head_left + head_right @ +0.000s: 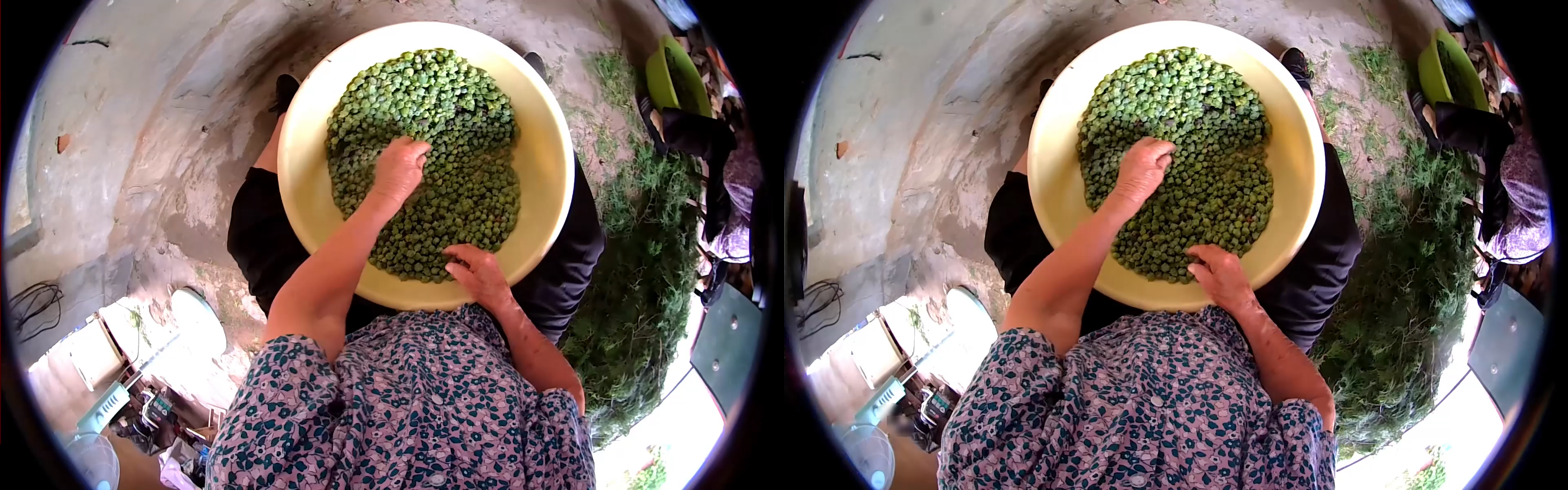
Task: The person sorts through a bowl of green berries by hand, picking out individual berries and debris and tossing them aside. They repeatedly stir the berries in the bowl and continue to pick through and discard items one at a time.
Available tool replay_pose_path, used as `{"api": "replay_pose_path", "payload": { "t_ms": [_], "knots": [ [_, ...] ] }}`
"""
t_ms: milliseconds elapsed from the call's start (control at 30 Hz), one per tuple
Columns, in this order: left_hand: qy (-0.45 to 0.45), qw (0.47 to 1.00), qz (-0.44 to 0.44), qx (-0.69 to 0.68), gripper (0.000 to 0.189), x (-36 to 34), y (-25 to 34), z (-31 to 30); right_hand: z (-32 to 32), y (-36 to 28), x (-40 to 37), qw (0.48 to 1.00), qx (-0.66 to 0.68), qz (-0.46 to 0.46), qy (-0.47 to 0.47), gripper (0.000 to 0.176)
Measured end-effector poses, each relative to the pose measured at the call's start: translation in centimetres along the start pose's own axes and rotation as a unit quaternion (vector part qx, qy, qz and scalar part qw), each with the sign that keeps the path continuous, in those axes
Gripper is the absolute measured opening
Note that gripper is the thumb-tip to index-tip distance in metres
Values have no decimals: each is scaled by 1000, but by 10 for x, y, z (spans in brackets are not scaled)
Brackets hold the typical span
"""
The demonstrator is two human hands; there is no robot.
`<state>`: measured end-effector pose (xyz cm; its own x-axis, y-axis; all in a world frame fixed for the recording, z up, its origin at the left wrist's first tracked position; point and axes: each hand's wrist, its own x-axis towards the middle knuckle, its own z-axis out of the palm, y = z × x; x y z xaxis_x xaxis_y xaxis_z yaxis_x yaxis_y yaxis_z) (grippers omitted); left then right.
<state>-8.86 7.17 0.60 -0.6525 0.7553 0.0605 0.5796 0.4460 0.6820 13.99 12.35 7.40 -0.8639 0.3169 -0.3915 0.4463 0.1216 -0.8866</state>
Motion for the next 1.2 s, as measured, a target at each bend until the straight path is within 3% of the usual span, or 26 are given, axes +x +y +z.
{"api": "replay_pose_path", "payload": {
  "t_ms": [67,167,200,267,400,500,633,700,800,933,1033,1200],
  "knots": [
    [-45,999,-12,-4,17,0,-7,19,0,-4,-1,1000,26,11,-5,25],
    [-54,988,-56,-137,18,-5,-55,74,-4,-9,0,999,16,20,-41,25],
    [-56,987,-57,-137,18,-2,-44,65,-5,-7,1,999,21,17,-47,25],
    [-51,986,93,128,18,6,-7,31,-6,-10,1,998,28,13,-50,25],
    [-106,976,93,166,22,8,-1,27,-7,-12,1,998,26,3,-55,27],
    [-68,986,80,131,18,8,-6,34,-7,-13,1,998,38,18,-55,27],
    [-49,998,-10,30,16,6,0,30,-4,-8,2,999,26,13,-46,25],
    [-27,999,-40,-17,15,-2,3,22,-1,-5,2,996,78,51,14,23],
    [-83,967,-114,-214,17,-16,17,1,-7,-8,8,981,143,128,36,21],
    [-111,948,-126,-269,19,-43,46,-14,-10,-6,15,962,224,119,106,22],
    [-74,950,-79,-292,20,-62,63,-14,-11,-18,16,947,268,113,140,23],
    [-70,975,37,-210,15,-90,77,-15,-6,-14,11,943,291,113,118,21]
  ]
}}
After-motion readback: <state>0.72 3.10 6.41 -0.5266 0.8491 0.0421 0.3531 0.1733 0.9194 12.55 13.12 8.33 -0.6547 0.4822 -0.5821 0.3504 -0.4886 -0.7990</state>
